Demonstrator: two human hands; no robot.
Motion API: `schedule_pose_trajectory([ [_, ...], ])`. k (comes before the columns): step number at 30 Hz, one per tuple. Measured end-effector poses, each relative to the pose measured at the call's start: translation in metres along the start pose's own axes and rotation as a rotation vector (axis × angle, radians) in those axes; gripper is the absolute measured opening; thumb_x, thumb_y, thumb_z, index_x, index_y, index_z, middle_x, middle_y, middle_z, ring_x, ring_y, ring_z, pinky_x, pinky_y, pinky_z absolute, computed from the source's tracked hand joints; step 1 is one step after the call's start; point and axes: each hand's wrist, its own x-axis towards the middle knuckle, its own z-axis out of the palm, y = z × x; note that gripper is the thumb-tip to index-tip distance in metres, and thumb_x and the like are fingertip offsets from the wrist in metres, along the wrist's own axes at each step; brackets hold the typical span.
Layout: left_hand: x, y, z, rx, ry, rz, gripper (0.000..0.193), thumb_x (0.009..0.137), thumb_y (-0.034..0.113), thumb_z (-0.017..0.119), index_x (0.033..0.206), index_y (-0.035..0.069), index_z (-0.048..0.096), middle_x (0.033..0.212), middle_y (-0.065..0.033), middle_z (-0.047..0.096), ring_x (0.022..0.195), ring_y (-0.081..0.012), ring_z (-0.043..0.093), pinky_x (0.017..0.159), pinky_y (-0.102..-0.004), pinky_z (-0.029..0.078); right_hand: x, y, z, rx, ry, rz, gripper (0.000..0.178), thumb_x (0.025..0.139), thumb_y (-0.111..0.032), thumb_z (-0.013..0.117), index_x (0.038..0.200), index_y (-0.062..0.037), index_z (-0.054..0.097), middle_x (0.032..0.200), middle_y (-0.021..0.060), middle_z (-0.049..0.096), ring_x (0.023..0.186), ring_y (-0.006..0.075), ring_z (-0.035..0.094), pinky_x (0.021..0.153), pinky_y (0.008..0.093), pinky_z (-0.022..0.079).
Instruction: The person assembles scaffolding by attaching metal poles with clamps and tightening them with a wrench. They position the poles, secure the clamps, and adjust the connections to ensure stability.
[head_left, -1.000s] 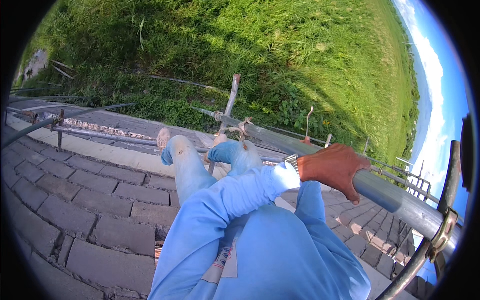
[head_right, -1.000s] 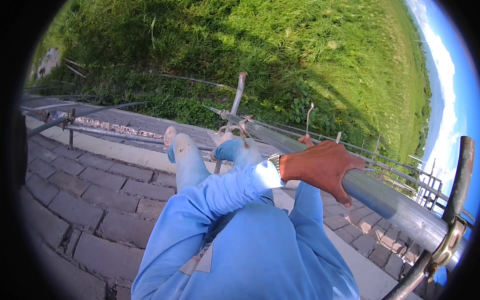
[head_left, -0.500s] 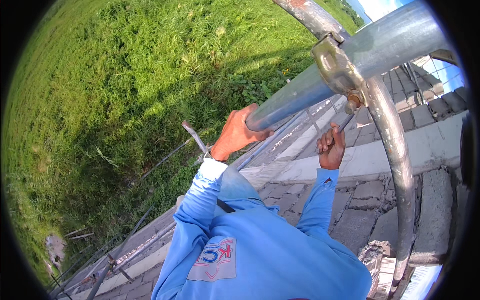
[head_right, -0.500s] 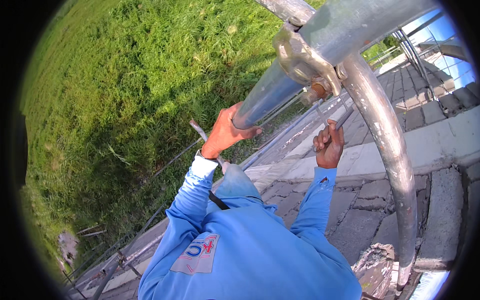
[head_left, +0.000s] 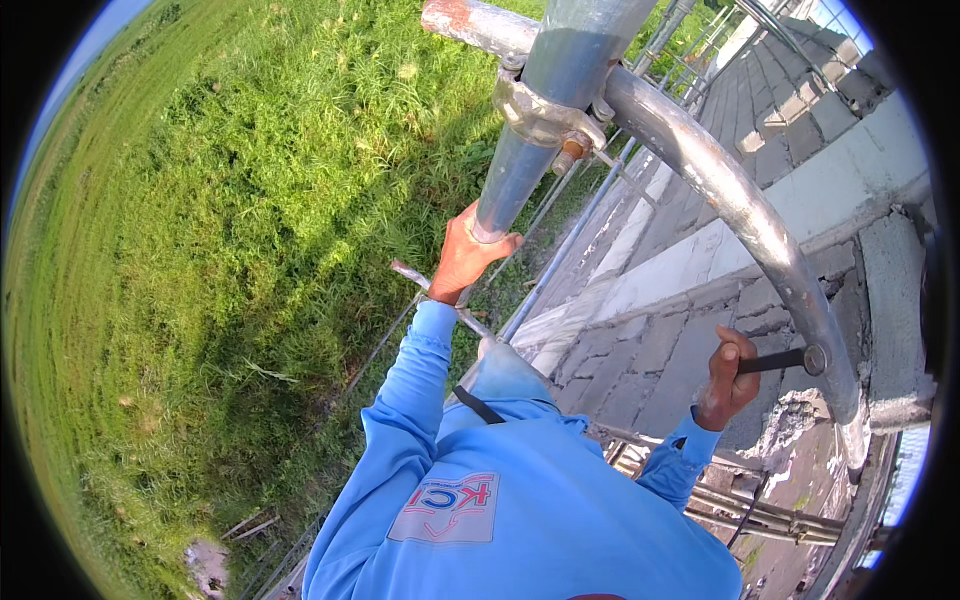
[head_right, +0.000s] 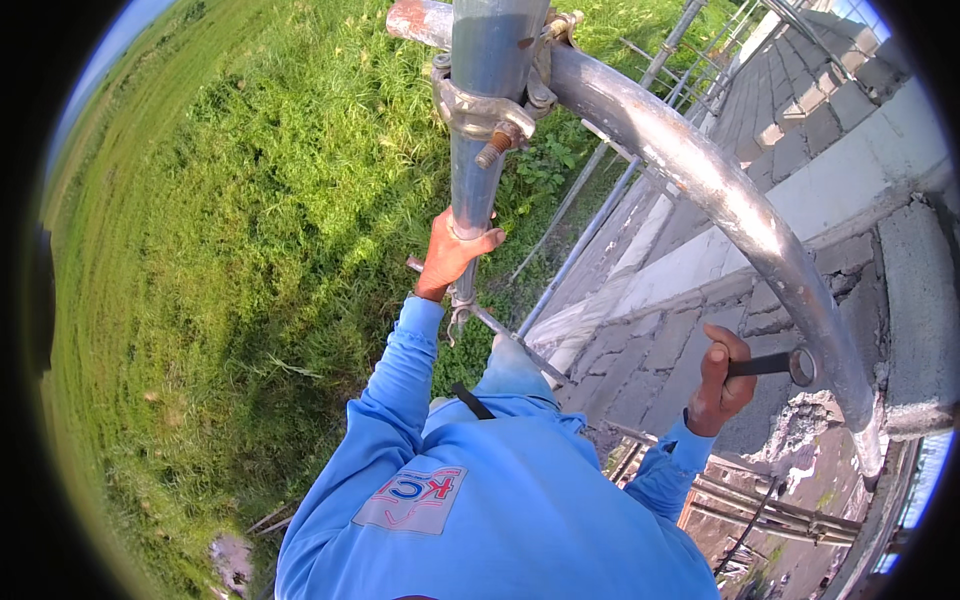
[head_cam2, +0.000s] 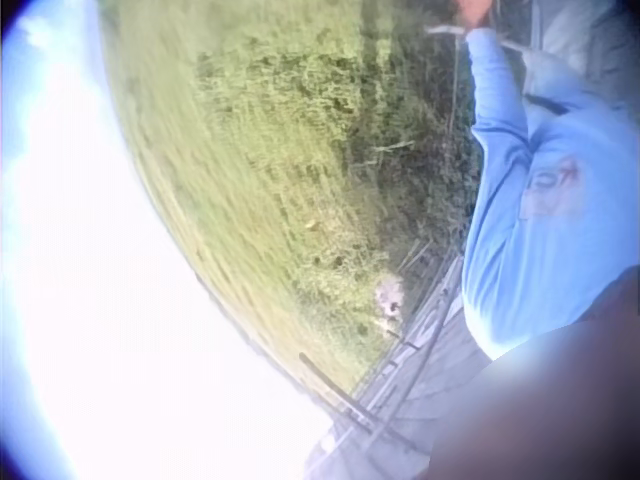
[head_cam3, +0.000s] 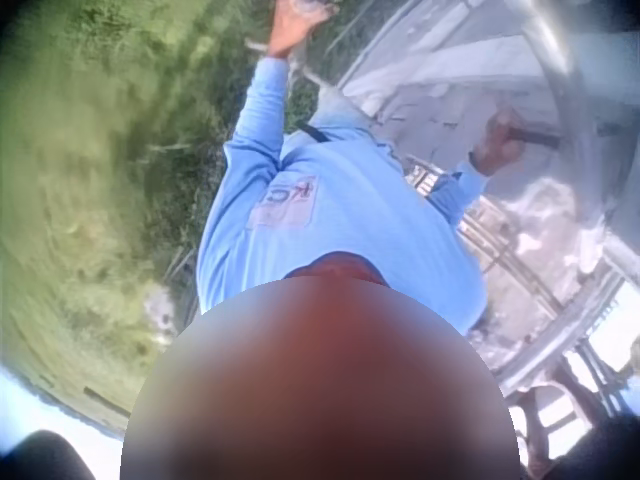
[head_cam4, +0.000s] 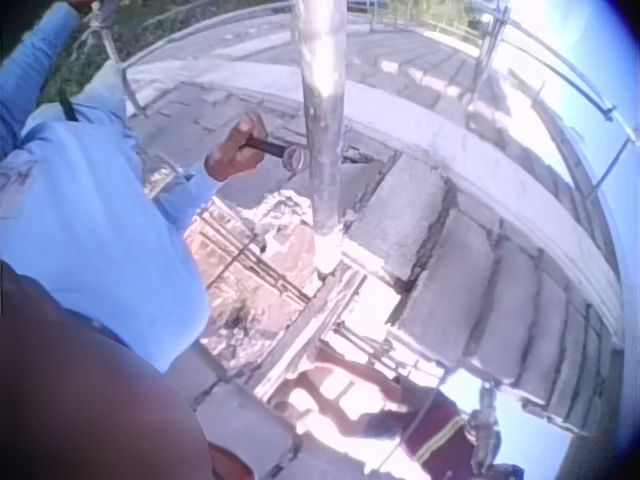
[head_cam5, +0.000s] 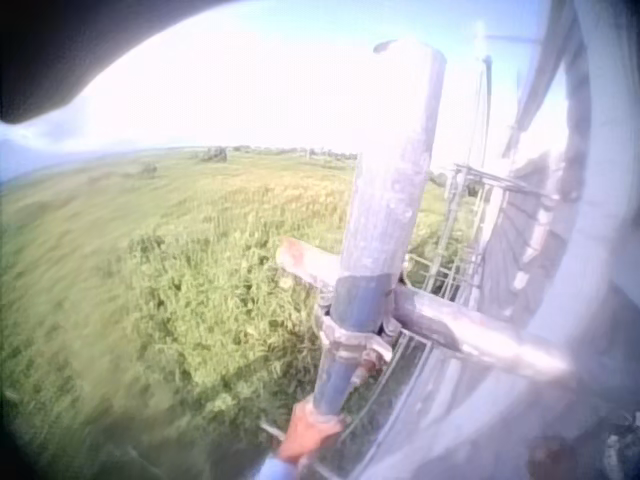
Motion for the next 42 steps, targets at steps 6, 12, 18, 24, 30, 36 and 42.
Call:
schedule_pose_trajectory([
  [6, 0.008, 0.06, -0.009, -0.101, -0.162, -0.059, 0.051, 0.073, 0.022, 0.094, 0.113, 0.004, 0.067, 0.097, -0.001, 0.068, 0.087, -0.0125, 0.063, 0.081, -0.0304, 0.052, 0.049, -0.072, -0.043, 0.407, 0.055, -0.503, 0.039, 0.11, -0.036, 0.052, 0.118, 0.0006, 0.063, 0.055, -0.0033, 0.029, 0.048, 0.0075, 0.026, 0.046, 0.0281, 0.02],
  [12, 0.032, 0.106, -0.001, -0.022, -0.212, -0.062, 0.075, 0.07, 0.024, 0.095, 0.134, 0.003, 0.063, 0.12, -0.0058, 0.07, 0.108, -0.016, 0.062, 0.099, -0.0347, 0.047, 0.109, -0.112, -0.076, 0.518, 0.155, -0.49, 0.038, 0.112, -0.035, 0.049, 0.12, -0.0006, 0.063, 0.058, -0.0028, 0.031, 0.049, 0.0074, 0.027, 0.047, 0.0249, 0.026],
  [18, 0.029, 0.095, 0.017, -0.006, -0.029, -0.003, 0.033, 0.073, 0.022, 0.087, 0.092, 0.003, 0.067, 0.076, 0.0013, 0.062, 0.068, -0.0108, 0.057, 0.063, -0.0283, 0.045, 0.141, -0.092, -0.099, 0.623, 0.239, -0.281, 0.036, 0.114, -0.031, 0.045, 0.123, 0.0004, 0.059, 0.06, -0.0051, 0.03, 0.047, 0.0046, 0.025, 0.043, 0.0218, 0.027],
  [24, 0.025, 0.077, 0.023, -0.103, 0.055, 0.039, 0.044, 0.08, 0.019, 0.083, 0.112, 0.002, 0.058, 0.087, -0.0061, 0.061, 0.075, -0.0169, 0.061, 0.072, -0.0327, 0.051, 0.132, -0.109, -0.114, 0.803, 0.383, -0.118, 0.035, 0.111, -0.035, 0.052, 0.114, -0.001, 0.06, 0.057, -0.005, 0.029, 0.043, 0.0057, 0.028, 0.04, 0.0234, 0.028],
  [30, 0.029, 0.072, 0.02, -0.066, -0.002, 0.094, 0.042, 0.084, 0.023, 0.08, 0.111, -0.001, 0.058, 0.083, -0.008, 0.061, 0.073, -0.0175, 0.059, 0.069, -0.0346, 0.049, 0.1, -0.142, -0.153, 0.437, 0.743, -0.318, 0.034, 0.108, -0.036, 0.058, 0.111, -0.0014, 0.062, 0.056, -0.0046, 0.036, 0.044, 0.0045, 0.032, 0.04, 0.0234, 0.029],
  [36, 0.03, 0.075, 0.023, 0.063, -0.012, 0.115, 0.036, 0.09, 0.026, 0.076, 0.108, 0.0, 0.06, 0.081, -0.0093, 0.062, 0.075, -0.0193, 0.06, 0.075, -0.0366, 0.048, 0.095, -0.169, -0.204, 0.343, 0.8, -0.597, 0.035, 0.104, -0.039, 0.065, 0.11, -0.0038, 0.063, 0.058, -0.0013, 0.04, 0.043, 0.0073, 0.033, 0.041, 0.0256, 0.028],
  [42, 0.026, 0.082, 0.029, 0.02, -0.035, 0.187, 0.025, 0.092, 0.023, 0.074, 0.091, 0.003, 0.061, 0.077, -0.0079, 0.06, 0.074, -0.0201, 0.057, 0.076, -0.0376, 0.045, 0.115, -0.212, -0.231, 0.436, 0.871, -0.671, 0.034, 0.105, -0.035, 0.064, 0.109, -0.002, 0.065, 0.057, -0.0054, 0.04, 0.043, 0.0045, 0.034, 0.039, 0.0242, 0.028],
])
